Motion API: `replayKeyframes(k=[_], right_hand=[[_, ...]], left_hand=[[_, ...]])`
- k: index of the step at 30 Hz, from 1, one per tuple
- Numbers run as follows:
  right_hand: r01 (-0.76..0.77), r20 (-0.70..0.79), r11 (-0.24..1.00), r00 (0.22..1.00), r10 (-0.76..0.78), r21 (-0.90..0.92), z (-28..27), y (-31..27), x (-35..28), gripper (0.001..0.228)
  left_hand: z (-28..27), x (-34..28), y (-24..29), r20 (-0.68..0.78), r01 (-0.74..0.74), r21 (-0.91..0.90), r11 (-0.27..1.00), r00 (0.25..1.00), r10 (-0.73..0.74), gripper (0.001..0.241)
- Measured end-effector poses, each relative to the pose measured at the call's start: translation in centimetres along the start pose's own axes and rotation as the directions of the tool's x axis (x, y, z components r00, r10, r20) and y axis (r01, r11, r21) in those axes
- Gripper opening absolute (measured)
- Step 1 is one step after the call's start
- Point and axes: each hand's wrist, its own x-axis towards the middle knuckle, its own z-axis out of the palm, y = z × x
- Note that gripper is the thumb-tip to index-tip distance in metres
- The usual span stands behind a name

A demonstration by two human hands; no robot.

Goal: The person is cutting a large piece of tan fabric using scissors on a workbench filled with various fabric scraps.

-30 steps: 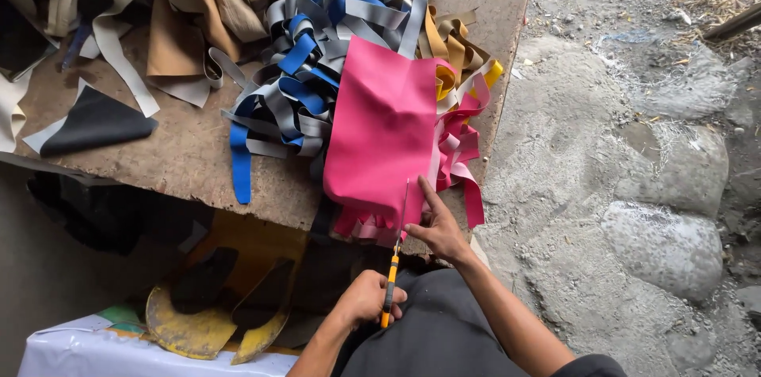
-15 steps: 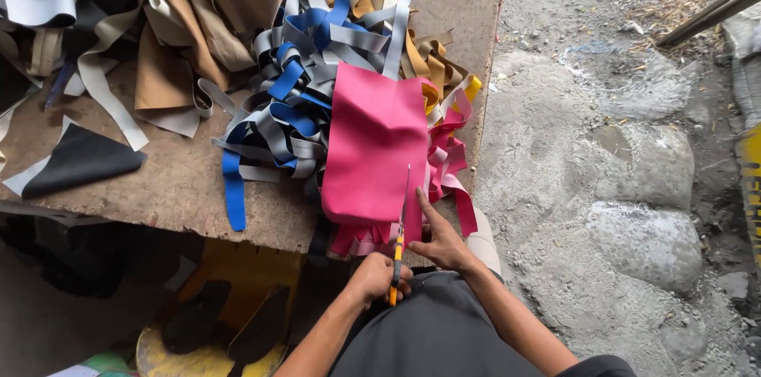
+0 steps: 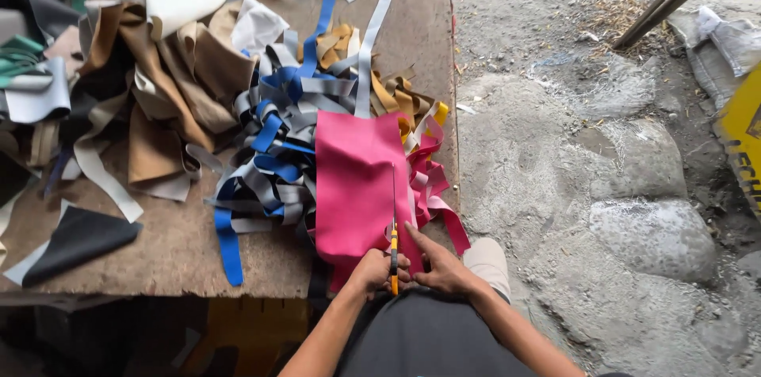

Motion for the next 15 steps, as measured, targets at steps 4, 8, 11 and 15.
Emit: replayKeyframes(k=[4,8,11,15], right_hand=[[0.003,-0.025,0.998,1.0,-0.001,0.061,0.6,1.7,0.2,0.115],[-0.023,0.043,0.997,0.999,0.026,-0.073,0.7,-0.7,-0.7,0.114],[-0.07,0.049,0.996,0.996,0.073,-0.064,1.0,-2.1,-1.5,0.113],[-0.074,0.025,0.995,0.997,0.076,-0.063,0.8,-1.5,-1.8,0.111]], left_hand=[[0.5,-3.9,3.9,-0.027,0.029,0.051,0.998,0.999,-0.028,0.022],[-0.4,-0.4,2.9,-0.02,0.125,0.004,0.992,0.992,-0.125,0.008],[-1.3,1.3,4.0,0.106,0.161,-0.075,0.984,0.983,-0.152,0.017],[-0.3,-0.8,6.8,-0.027,0.13,0.101,0.986,0.991,-0.128,0.019]])
